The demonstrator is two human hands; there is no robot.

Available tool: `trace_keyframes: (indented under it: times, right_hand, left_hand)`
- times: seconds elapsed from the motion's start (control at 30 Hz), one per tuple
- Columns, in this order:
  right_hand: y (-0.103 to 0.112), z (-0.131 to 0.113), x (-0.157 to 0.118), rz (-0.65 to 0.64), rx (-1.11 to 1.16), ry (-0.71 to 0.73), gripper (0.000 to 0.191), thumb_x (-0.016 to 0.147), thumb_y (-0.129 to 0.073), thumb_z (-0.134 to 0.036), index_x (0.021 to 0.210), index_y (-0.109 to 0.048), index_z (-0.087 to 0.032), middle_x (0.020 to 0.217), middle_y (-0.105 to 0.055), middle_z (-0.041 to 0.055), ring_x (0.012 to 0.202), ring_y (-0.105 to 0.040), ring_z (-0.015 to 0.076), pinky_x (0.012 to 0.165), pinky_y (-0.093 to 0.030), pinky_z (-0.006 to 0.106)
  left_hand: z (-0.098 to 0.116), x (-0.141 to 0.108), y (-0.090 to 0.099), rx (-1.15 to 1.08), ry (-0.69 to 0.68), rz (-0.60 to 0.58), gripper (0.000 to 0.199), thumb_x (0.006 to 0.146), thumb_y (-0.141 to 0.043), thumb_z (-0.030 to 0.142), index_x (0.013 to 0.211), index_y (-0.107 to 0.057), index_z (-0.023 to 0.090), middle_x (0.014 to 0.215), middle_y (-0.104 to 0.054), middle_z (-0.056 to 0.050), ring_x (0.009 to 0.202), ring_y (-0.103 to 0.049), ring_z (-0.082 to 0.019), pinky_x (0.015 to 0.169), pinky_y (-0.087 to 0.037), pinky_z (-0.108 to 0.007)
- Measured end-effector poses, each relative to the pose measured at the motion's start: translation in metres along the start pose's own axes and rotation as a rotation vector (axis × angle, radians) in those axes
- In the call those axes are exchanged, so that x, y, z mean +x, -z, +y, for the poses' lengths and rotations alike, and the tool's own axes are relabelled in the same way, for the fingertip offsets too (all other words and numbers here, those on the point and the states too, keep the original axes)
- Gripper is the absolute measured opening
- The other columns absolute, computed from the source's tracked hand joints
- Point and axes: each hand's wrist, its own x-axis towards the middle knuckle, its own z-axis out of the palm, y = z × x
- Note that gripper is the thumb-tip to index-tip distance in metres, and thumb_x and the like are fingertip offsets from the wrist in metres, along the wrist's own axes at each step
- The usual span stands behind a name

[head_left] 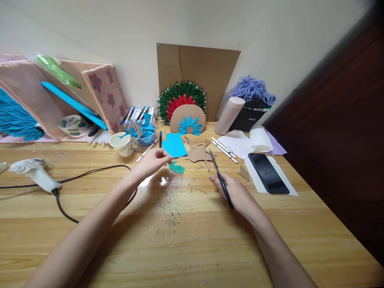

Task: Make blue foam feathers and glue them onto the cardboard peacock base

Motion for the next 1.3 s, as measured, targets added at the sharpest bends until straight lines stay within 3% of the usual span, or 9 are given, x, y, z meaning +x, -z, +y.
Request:
trace_keyframes:
  times: [0.13, 0.27, 0.33, 0.47, 0.57, 0.67, 0.8, 1.07, 1.3]
  right_hand:
    - [0.014, 0.01, 0.008, 0.104, -0.458, -0.081, 0.033, 0.078, -0.049, -0.05, 0.064, -0.049, -0.02, 0.068, -0.064, 0.0084, 0.064, -0.06, 0.0247, 0.05, -0.034, 0.028]
    - [0.015, 0.023, 0.011, 0.108, -0.568, -0.105, 0.031, 0.077, -0.051, -0.049, 0.066, -0.052, -0.02, 0.071, -0.064, 0.0095, 0.067, -0.062, 0.0267, 0.051, -0.037, 0.03]
    - [0.014, 0.024, 0.012, 0.179, -0.606, -0.08, 0.031, 0.076, -0.053, -0.049, 0.071, -0.055, -0.018, 0.079, -0.064, 0.0122, 0.074, -0.061, 0.0293, 0.055, -0.041, 0.033]
    - [-0.005, 0.002, 0.014, 0.347, -0.576, 0.169, 0.022, 0.08, -0.053, -0.036, 0.087, -0.058, -0.016, 0.093, -0.06, 0.0139, 0.092, -0.056, 0.0311, 0.074, -0.045, 0.039]
    - [-0.035, -0.027, 0.02, 0.148, -0.381, 0.456, 0.021, 0.084, -0.05, -0.035, 0.097, -0.056, -0.02, 0.099, -0.059, 0.0096, 0.096, -0.055, 0.0255, 0.08, -0.045, 0.036]
    - [-0.063, -0.047, 0.031, 0.117, -0.321, 0.503, 0.028, 0.082, -0.054, -0.035, 0.105, -0.054, -0.019, 0.101, -0.056, 0.0105, 0.098, -0.053, 0.0265, 0.079, -0.045, 0.037]
    - [-0.079, -0.052, 0.045, 0.13, -0.285, 0.504, 0.016, 0.083, -0.053, -0.03, 0.094, -0.056, -0.019, 0.094, -0.057, 0.0091, 0.092, -0.053, 0.0257, 0.078, -0.044, 0.037]
    - [-0.051, -0.039, 0.037, 0.084, -0.154, 0.54, 0.02, 0.087, -0.046, -0.034, 0.102, -0.052, -0.022, 0.1, -0.057, 0.0076, 0.095, -0.054, 0.0223, 0.082, -0.043, 0.034]
    - [-0.008, 0.002, 0.045, 0.29, -0.094, 0.418, 0.023, 0.086, -0.044, -0.034, 0.094, -0.058, -0.017, 0.095, -0.061, 0.0085, 0.092, -0.056, 0.0219, 0.082, -0.042, 0.036]
  left_hand:
    - [-0.043, -0.016, 0.011, 0.061, -0.005, 0.144, 0.017, 0.07, -0.058, 0.032, 0.071, -0.056, 0.015, 0.07, -0.063, -0.003, 0.063, -0.058, -0.015, 0.059, -0.042, -0.026]
    - [-0.077, -0.029, 0.013, 0.007, -0.036, 0.137, 0.019, 0.076, -0.053, 0.035, 0.074, -0.054, 0.016, 0.071, -0.065, -0.004, 0.065, -0.06, -0.017, 0.061, -0.045, -0.027]
    - [-0.088, -0.032, 0.014, 0.042, -0.095, 0.16, 0.018, 0.076, -0.053, 0.034, 0.073, -0.056, 0.016, 0.071, -0.065, -0.004, 0.068, -0.06, -0.017, 0.063, -0.045, -0.028]
    - [-0.095, -0.035, 0.016, 0.127, -0.188, 0.19, 0.014, 0.077, -0.05, 0.028, 0.072, -0.057, 0.017, 0.073, -0.062, -0.003, 0.069, -0.057, -0.017, 0.065, -0.044, -0.028]
    - [-0.092, -0.039, 0.018, 0.239, -0.273, 0.227, 0.012, 0.077, -0.049, 0.024, 0.07, -0.056, 0.018, 0.08, -0.059, -0.004, 0.078, -0.055, -0.018, 0.069, -0.043, -0.029]
    - [-0.091, -0.042, 0.019, 0.35, -0.334, 0.267, 0.011, 0.078, -0.048, 0.021, 0.069, -0.054, 0.018, 0.085, -0.057, -0.005, 0.087, -0.051, -0.02, 0.078, -0.041, -0.033]
    - [-0.096, -0.04, 0.02, 0.41, -0.322, 0.326, 0.012, 0.081, -0.047, 0.023, 0.072, -0.055, 0.018, 0.088, -0.056, -0.005, 0.089, -0.05, -0.021, 0.081, -0.04, -0.035]
    - [-0.099, -0.037, 0.022, 0.408, -0.305, 0.367, 0.016, 0.082, -0.049, 0.028, 0.077, -0.062, 0.019, 0.089, -0.06, -0.006, 0.09, -0.053, -0.021, 0.083, -0.04, -0.035]
    - [-0.098, -0.038, 0.021, 0.461, -0.27, 0.398, 0.014, 0.081, -0.05, 0.028, 0.081, -0.06, 0.018, 0.09, -0.058, -0.006, 0.086, -0.055, -0.02, 0.076, -0.043, -0.032]
